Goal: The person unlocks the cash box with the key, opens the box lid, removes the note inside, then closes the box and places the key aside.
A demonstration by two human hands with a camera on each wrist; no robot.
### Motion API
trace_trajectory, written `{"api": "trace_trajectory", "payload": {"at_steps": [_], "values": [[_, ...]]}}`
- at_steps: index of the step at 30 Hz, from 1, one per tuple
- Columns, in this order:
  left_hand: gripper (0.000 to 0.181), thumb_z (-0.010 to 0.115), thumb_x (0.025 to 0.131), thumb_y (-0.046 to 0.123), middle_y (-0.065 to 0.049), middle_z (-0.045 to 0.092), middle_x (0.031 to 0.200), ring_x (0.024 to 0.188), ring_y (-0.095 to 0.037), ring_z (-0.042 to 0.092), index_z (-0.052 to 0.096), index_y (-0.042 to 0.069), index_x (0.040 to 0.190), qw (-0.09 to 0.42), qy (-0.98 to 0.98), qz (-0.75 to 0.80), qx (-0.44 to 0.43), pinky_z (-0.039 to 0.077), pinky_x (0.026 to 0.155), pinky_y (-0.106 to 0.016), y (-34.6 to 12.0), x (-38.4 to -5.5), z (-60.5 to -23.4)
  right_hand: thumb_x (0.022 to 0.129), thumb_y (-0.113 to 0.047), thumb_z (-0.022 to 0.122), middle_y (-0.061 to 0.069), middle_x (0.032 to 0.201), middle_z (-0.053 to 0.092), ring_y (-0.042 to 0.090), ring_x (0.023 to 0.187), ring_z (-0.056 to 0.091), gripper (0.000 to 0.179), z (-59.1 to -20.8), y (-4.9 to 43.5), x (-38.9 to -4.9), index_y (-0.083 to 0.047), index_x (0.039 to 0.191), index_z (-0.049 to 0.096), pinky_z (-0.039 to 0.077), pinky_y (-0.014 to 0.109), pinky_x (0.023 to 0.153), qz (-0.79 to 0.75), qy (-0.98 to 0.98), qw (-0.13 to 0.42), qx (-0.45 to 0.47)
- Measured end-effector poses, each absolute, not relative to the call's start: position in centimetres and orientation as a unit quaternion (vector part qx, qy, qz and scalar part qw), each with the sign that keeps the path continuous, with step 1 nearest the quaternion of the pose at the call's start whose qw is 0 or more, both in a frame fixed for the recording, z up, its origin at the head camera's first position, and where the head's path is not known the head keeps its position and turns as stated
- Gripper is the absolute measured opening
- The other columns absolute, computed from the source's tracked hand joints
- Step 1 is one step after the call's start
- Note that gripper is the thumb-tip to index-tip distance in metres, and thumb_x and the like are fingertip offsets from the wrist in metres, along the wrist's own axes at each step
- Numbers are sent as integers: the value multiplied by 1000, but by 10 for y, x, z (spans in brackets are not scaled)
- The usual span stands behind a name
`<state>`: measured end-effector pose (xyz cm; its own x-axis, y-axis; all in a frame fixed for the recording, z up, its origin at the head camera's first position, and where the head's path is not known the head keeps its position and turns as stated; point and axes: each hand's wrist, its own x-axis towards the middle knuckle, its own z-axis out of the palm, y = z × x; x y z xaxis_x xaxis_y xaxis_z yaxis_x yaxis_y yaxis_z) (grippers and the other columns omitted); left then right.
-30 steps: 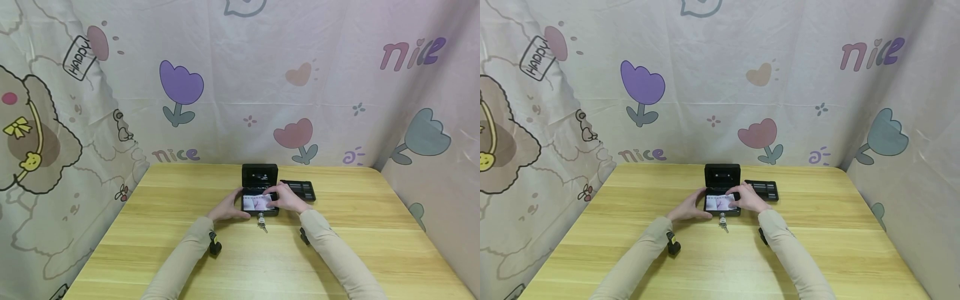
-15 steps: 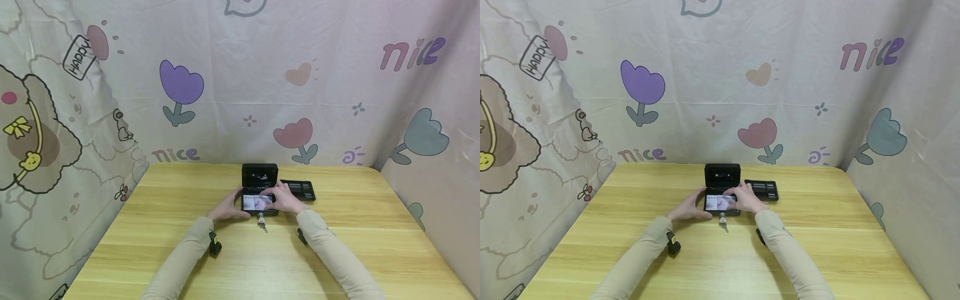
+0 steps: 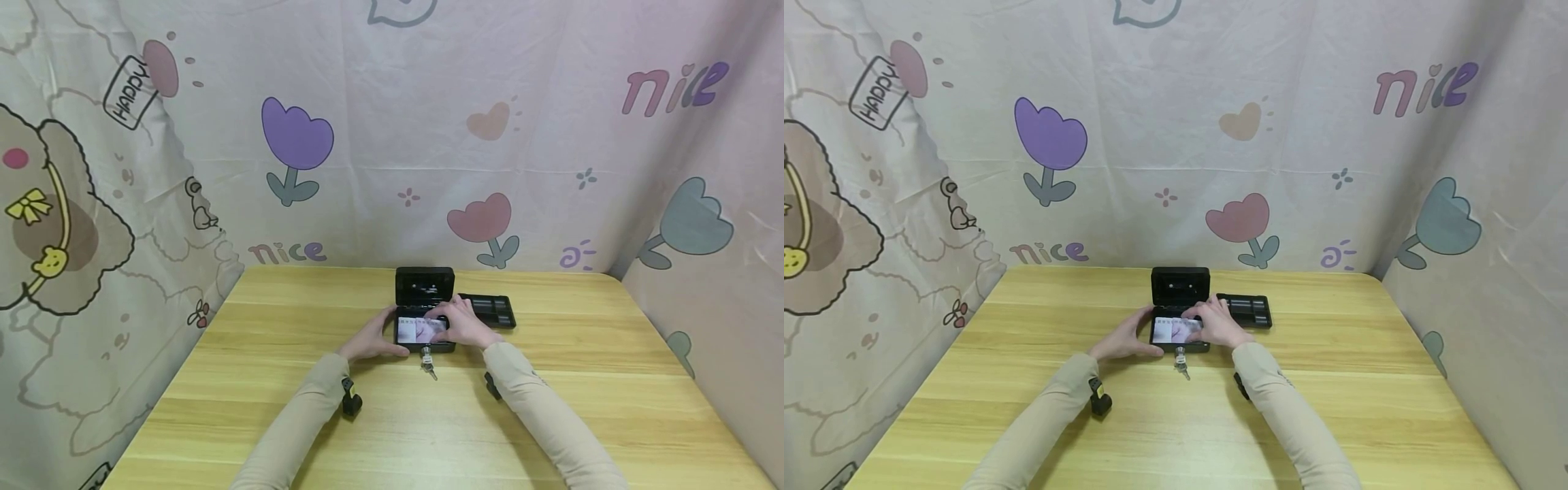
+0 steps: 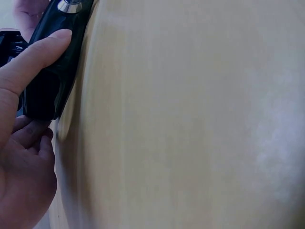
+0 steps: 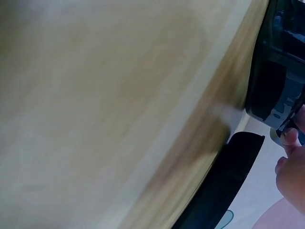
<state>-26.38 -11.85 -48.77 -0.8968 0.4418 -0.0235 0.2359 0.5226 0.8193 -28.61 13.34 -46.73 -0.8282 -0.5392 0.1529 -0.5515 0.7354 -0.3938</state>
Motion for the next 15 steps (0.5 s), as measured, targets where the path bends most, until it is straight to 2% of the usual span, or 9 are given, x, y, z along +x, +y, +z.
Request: {"api": "trace_trajectory", "payload": {"at_steps": [4, 10, 15], "values": [[113, 90, 74, 24, -21, 25, 166, 153, -37, 28, 20, 1, 159, 117, 865, 448, 195, 23, 127, -52, -118, -264, -487, 73, -32, 89, 8, 120, 72, 31, 111, 51, 49, -467, 133, -287, -13, 116, 76, 35, 47, 92, 213, -934, 15, 287], [114, 90, 75, 27, -19, 23, 167, 153, -36, 27, 18, 3, 160, 120, 869, 438, 196, 24, 127, -52, -119, -263, -486, 75, -32, 88, 9, 117, 69, 38, 123, 49, 47, -465, 132, -287, -12, 115, 76, 34, 49, 97, 227, -935, -2, 272], [115, 89, 75, 27, -19, 23, 167, 153, -36, 28, 17, 3, 160, 124, 869, 437, 195, 24, 127, -51, -119, -263, -485, 76, -31, 88, 8, 117, 69, 34, 121, 49, 43, -466, 132, -287, -16, 115, 77, 34, 46, 95, 227, -935, -1, 274]]}}
